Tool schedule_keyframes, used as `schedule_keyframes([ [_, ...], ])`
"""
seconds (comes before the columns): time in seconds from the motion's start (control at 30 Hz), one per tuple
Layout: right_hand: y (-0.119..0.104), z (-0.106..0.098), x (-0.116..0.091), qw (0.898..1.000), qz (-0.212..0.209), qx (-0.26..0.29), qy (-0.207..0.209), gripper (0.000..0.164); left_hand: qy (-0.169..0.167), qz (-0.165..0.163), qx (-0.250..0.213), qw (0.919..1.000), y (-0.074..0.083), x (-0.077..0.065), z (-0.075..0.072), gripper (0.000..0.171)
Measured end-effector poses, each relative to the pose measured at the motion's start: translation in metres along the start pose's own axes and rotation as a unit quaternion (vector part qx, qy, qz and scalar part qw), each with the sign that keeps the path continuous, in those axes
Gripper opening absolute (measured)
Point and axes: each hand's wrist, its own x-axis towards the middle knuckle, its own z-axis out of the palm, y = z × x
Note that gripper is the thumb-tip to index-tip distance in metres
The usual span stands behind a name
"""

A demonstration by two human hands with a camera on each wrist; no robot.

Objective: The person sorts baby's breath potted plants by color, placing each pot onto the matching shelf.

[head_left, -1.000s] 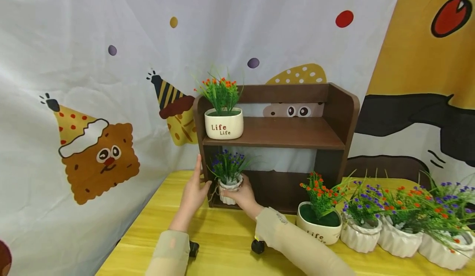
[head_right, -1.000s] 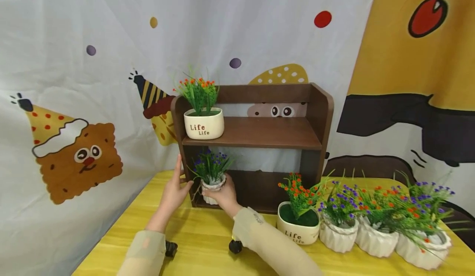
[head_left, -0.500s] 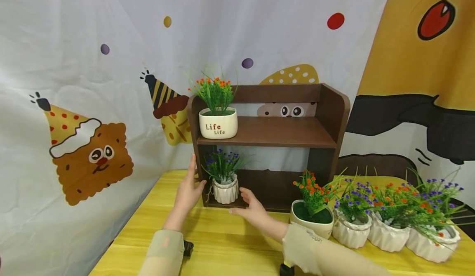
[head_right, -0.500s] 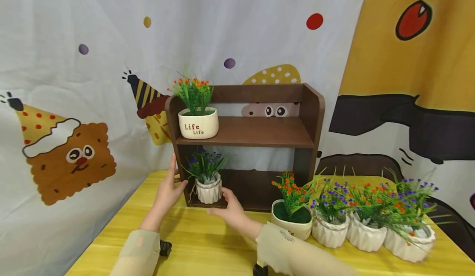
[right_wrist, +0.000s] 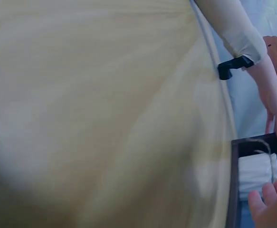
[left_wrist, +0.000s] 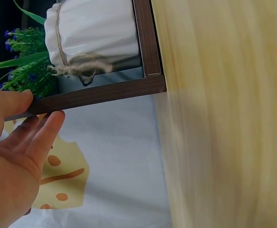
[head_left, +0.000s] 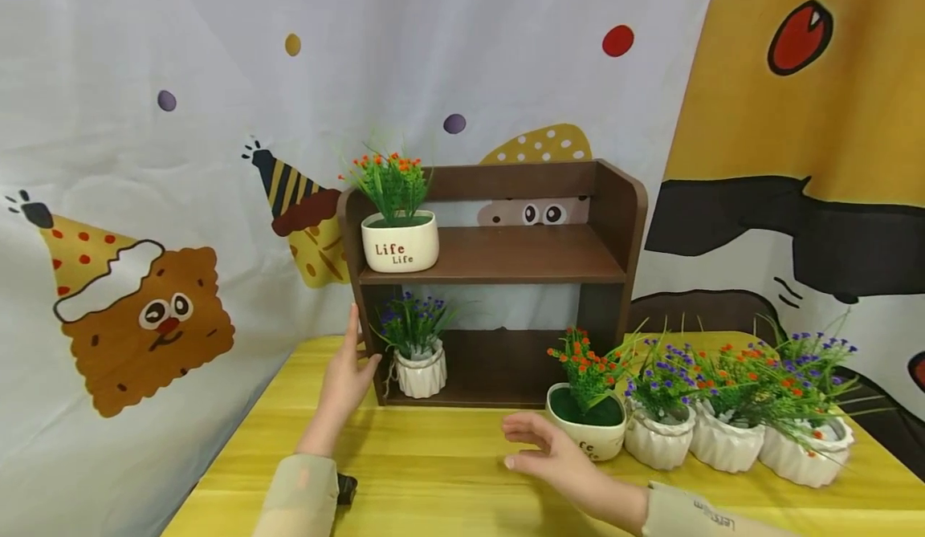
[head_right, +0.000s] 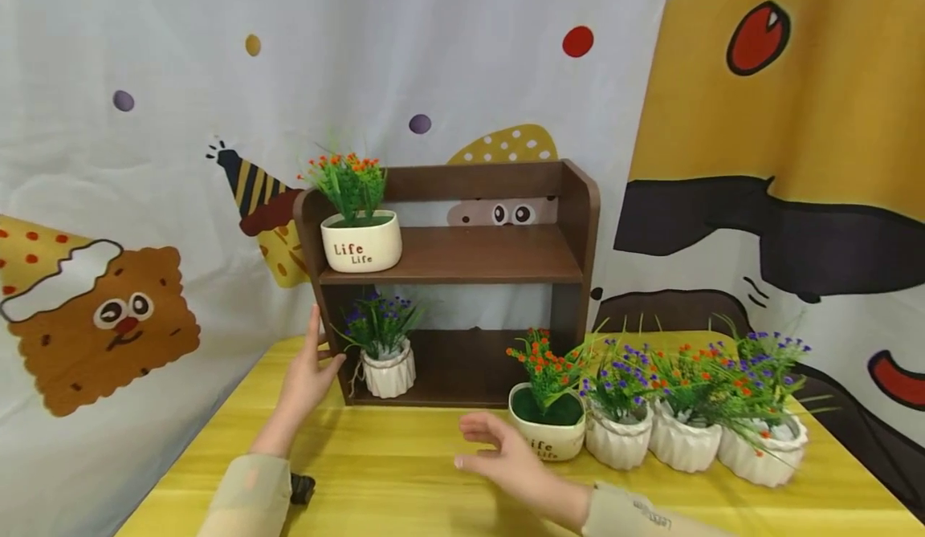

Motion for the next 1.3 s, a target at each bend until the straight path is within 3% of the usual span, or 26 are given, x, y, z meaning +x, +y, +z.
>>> schedule_keyframes([
  [0.17,0.004,-0.017,-0.023,0.998,-0.057,-0.011,0.002,0.045,0.000,-0.002,0.001,1.0000,-0.004,-0.002,-0.004,0.104],
  [0.3,0.007,-0.034,-0.043,0.997,-0.073,-0.028,0.020,0.042,0.004,0.002,0.009,0.9999,-0.005,-0.002,-0.005,0.103],
  [0.37,0.005,-0.043,-0.051,0.997,-0.055,-0.038,0.037,0.044,0.009,0.007,0.014,0.9998,-0.005,-0.001,-0.006,0.103],
  [0.47,-0.001,-0.053,-0.062,0.994,0.007,-0.063,0.084,0.051,0.012,0.016,0.016,0.9997,-0.004,0.001,-0.008,0.103],
  [0.6,-0.010,-0.061,-0.070,0.978,0.100,-0.107,0.148,0.063,0.009,0.008,0.016,0.9998,-0.004,0.002,-0.013,0.103],
  [0.73,-0.014,-0.066,-0.072,0.962,0.152,-0.149,0.170,0.071,0.005,0.002,0.016,0.9999,-0.004,0.000,-0.016,0.102],
  [1.0,-0.006,-0.063,-0.071,0.952,0.146,-0.202,0.178,0.086,0.009,0.017,0.016,0.9997,-0.003,-0.003,-0.010,0.103],
  [1.3,0.005,-0.060,-0.068,0.950,0.140,-0.183,0.213,0.085,0.015,0.030,0.016,0.9993,0.000,-0.002,-0.002,0.104],
])
